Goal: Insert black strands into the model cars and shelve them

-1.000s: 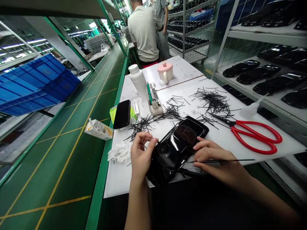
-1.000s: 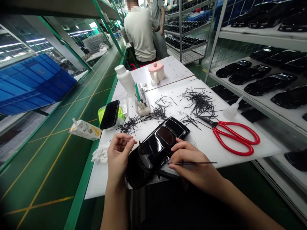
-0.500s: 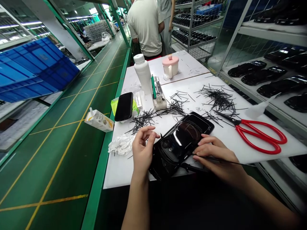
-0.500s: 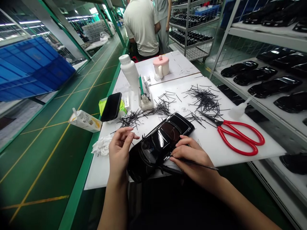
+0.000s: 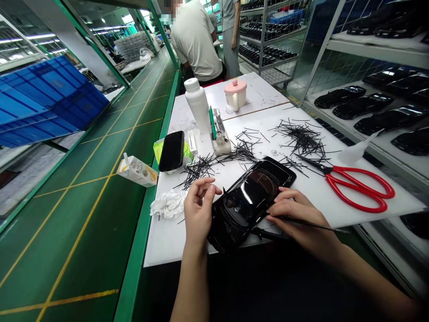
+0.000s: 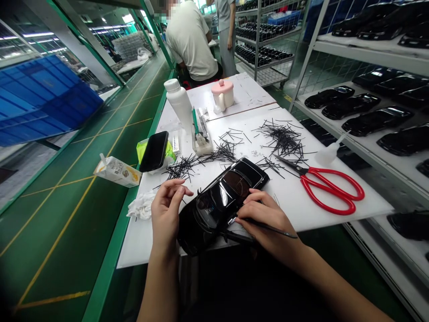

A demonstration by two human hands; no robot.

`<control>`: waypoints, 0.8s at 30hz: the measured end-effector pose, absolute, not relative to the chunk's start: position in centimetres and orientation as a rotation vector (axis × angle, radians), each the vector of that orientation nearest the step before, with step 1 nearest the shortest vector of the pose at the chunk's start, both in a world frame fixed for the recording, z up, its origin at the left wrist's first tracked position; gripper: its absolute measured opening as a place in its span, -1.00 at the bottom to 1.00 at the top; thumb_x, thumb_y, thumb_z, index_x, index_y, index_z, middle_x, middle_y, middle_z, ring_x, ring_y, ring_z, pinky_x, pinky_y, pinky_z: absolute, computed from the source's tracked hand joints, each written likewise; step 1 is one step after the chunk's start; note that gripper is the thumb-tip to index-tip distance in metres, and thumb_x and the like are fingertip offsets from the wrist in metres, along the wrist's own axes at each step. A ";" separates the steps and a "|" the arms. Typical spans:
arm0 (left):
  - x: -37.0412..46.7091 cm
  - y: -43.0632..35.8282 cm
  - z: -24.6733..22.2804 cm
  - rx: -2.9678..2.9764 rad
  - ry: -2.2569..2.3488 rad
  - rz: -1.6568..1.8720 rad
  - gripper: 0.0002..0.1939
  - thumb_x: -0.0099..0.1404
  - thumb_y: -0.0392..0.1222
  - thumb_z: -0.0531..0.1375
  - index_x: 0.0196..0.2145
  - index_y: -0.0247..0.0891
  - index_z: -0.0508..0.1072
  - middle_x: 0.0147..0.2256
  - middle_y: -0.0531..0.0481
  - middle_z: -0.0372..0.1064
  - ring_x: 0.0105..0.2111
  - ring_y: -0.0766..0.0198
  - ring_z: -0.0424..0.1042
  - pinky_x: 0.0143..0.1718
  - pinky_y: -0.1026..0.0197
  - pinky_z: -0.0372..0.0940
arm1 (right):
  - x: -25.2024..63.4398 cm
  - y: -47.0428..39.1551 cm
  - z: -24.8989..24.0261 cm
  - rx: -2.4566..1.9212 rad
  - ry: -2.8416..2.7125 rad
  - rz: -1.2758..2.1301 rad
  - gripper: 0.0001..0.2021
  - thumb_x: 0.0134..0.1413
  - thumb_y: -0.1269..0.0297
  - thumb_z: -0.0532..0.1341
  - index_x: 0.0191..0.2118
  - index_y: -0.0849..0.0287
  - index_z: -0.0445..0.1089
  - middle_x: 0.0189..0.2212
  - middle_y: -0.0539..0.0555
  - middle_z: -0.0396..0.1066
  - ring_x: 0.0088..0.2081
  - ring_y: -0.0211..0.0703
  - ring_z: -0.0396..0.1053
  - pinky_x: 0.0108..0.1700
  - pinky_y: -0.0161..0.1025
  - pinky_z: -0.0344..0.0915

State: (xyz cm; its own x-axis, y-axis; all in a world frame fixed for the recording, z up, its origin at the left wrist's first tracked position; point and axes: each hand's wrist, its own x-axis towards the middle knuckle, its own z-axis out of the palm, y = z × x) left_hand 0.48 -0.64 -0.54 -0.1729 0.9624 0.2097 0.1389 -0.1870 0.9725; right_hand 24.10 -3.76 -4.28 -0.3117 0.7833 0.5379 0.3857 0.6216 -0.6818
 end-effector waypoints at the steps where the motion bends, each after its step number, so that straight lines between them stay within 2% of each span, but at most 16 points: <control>1: 0.5 -0.6 -0.5 1.354 1.342 1.442 -0.91 0.35 -0.17 0.22 -0.18 -0.16 0.47 -0.43 0.11 0.44 -0.33 0.34 0.46 -0.18 0.31 0.30 | 24.1 -3.8 -4.3 -0.926 -1.929 0.533 -0.86 0.17 0.46 0.26 -0.23 0.04 0.43 -0.37 -0.03 0.51 -0.20 -0.10 0.38 0.21 0.09 0.22; 10: 0.4 -0.6 -0.6 1.353 1.355 1.437 -0.91 0.35 -0.17 0.22 -0.18 -0.16 0.46 -0.44 0.11 0.43 -0.33 0.34 0.45 -0.17 0.30 0.29 | 23.8 -4.3 -4.1 -0.999 -1.944 0.486 -0.86 0.18 0.47 0.27 -0.24 0.06 0.38 -0.37 0.01 0.48 -0.03 -0.01 0.24 0.18 0.06 0.20; 24: 0.4 -0.5 -0.7 1.357 1.342 1.431 -0.93 0.36 -0.18 0.22 -0.19 -0.14 0.46 -0.44 0.14 0.44 -0.34 0.38 0.45 -0.18 0.35 0.28 | 24.0 -4.2 -4.2 -0.983 -1.952 0.513 -0.86 0.19 0.44 0.28 -0.24 0.04 0.35 -0.36 0.00 0.46 -0.09 -0.05 0.30 0.22 0.06 0.18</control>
State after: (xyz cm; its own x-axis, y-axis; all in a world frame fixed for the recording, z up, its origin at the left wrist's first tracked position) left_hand 0.36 -0.55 -0.70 -0.1686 0.9644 0.2037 0.1410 -0.1809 0.9733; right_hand 23.99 -4.18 -4.16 -0.3129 0.7970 0.5166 0.4397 0.6037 -0.6650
